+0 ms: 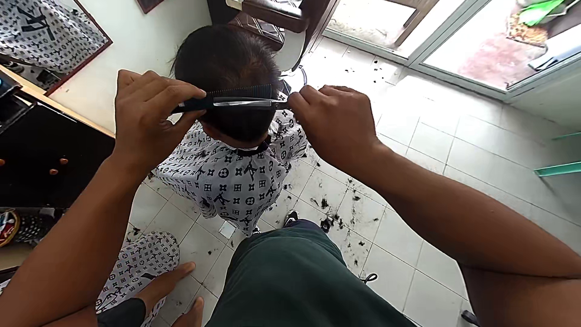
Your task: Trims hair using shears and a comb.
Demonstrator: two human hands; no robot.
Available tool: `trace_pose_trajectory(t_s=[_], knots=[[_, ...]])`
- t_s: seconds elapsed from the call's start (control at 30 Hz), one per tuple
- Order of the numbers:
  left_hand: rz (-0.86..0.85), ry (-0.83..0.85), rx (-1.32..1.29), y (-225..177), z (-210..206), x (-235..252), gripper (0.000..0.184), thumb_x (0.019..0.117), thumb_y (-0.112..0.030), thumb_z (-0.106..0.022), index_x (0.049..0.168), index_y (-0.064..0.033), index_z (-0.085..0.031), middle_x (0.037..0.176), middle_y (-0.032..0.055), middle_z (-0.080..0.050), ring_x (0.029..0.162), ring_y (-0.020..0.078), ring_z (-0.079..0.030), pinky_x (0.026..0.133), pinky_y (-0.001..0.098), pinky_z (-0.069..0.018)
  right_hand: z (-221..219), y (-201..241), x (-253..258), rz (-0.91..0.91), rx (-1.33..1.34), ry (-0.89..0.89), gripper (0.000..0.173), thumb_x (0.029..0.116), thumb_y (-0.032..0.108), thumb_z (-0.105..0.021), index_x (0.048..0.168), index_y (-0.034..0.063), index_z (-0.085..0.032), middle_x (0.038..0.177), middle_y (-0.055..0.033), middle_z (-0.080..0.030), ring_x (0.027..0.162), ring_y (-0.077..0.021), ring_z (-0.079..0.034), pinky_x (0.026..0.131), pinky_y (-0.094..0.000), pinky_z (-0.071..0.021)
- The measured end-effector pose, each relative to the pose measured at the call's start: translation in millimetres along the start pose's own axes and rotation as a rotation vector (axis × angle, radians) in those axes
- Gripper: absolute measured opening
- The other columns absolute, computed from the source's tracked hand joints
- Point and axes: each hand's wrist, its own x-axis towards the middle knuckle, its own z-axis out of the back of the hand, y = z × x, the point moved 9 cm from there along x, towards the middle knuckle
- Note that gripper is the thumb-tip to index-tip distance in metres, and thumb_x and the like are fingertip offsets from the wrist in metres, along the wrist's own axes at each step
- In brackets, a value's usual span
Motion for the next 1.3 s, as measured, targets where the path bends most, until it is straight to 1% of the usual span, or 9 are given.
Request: trace_pose_trajectory(t_s=[0.1, 0.17, 0.27, 0.37, 0.5, 0.73, 1.07, 1.23, 1.3], knots=[[0.194, -0.067, -0.119, 21, 14, -2, 0.029, 0.1045, -0.018, -0.060, 0.126, -0.0012, -0.069, 0.115, 0.0149, -0.072, 0.103, 0.0161, -0.067, 0.094, 0.0315, -0.0502, 1, -23, -18, -0.093, 0.138, 0.022, 0.009, 0.0984, 0.003, -0.060, 0.103, -0.0009, -0.066, 0.087, -0.0200, -0.067, 0.073, -0.0390, -0.068, 0.059, -0.0523, -0.0508], [0.273, -0.078, -0.216, 32, 13, -7, 0.033, 0.1103, -0.018, -0.045, 0.130, -0.0010, -0.065, 0.108, 0.0084, -0.072, 0.084, 0.0034, -0.062, 0.076, 0.0205, -0.0511, -5, -49, -35, -0.213, 0.235, 0.036, 0.018, 0.0938, 0.011, -0.069, 0.107, -0.0002, -0.068, 0.092, -0.0206, -0.070, 0.075, -0.0412, -0.069, 0.058, -0.0577, -0.0500], [0.110, 0.286, -0.176, 8, -26, -23, 0.028, 0.1044, -0.013, -0.054, 0.123, -0.0031, -0.072, 0.110, 0.0195, -0.072, 0.098, 0.0324, -0.070, 0.087, 0.0486, -0.0551, -21, -75, -55, -0.360, 0.264, 0.084, 0.030, 0.0892, 0.020, -0.077, 0.110, -0.0002, -0.068, 0.095, -0.0211, -0.069, 0.077, -0.0423, -0.068, 0.060, -0.0602, -0.0481], [-0.056, 0.468, -0.147, 2, -66, -52, 0.021, 0.0976, -0.020, -0.065, 0.114, -0.0104, -0.075, 0.108, 0.0142, -0.073, 0.091, 0.0348, -0.067, 0.075, 0.0519, -0.0472, -37, -79, -65, -0.383, 0.233, 0.122, 0.015, 0.0948, 0.007, -0.068, 0.108, -0.0003, -0.068, 0.092, -0.0218, -0.070, 0.073, -0.0440, -0.068, 0.057, -0.0609, -0.0480], [-0.010, 0.341, -0.057, 4, -57, -45, 0.018, 0.0983, -0.018, -0.066, 0.111, -0.0082, -0.075, 0.104, 0.0151, -0.074, 0.088, 0.0342, -0.067, 0.073, 0.0516, -0.0447, -51, -70, -65, -0.318, 0.170, 0.108, 0.012, 0.0932, 0.003, -0.067, 0.104, -0.0006, -0.069, 0.090, -0.0209, -0.070, 0.076, -0.0415, -0.069, 0.061, -0.0569, -0.0510], [0.124, 0.126, -0.085, 5, -25, -12, 0.022, 0.0945, -0.019, -0.073, 0.113, -0.0065, -0.075, 0.110, 0.0163, -0.074, 0.097, 0.0299, -0.067, 0.086, 0.0483, -0.0427, -44, -54, -43, -0.148, 0.090, 0.079, 0.019, 0.0864, 0.008, -0.077, 0.099, -0.0016, -0.067, 0.091, -0.0206, -0.069, 0.085, -0.0404, -0.070, 0.096, -0.0604, -0.0500], [-0.004, 0.061, 0.026, -12, -20, -6, 0.017, 0.0969, -0.017, -0.071, 0.108, -0.0049, -0.073, 0.105, 0.0158, -0.074, 0.088, 0.0286, -0.064, 0.084, 0.0462, -0.0381, -26, -25, -20, -0.020, 0.091, -0.042, 0.008, 0.0958, -0.004, -0.059, 0.099, -0.0014, -0.066, 0.084, -0.0185, -0.067, 0.073, -0.0358, -0.067, 0.071, -0.0476, -0.0538], [-0.017, 0.056, 0.037, -11, -20, -8, 0.016, 0.0970, -0.017, -0.071, 0.109, -0.0056, -0.073, 0.106, 0.0144, -0.074, 0.088, 0.0276, -0.064, 0.084, 0.0457, -0.0381, -26, -24, -23, -0.029, 0.033, -0.040, 0.007, 0.0911, 0.002, -0.067, 0.097, -0.0017, -0.065, 0.088, -0.0189, -0.066, 0.079, -0.0377, -0.068, 0.094, -0.0558, -0.0511], [-0.018, 0.047, 0.033, -12, -20, -6, 0.017, 0.0967, -0.018, -0.072, 0.109, -0.0058, -0.073, 0.106, 0.0150, -0.074, 0.089, 0.0279, -0.064, 0.084, 0.0457, -0.0380, -28, -18, -17, -0.040, 0.035, -0.045, 0.007, 0.0911, 0.002, -0.067, 0.097, -0.0013, -0.065, 0.087, -0.0185, -0.066, 0.079, -0.0372, -0.067, 0.091, -0.0543, -0.0524]])
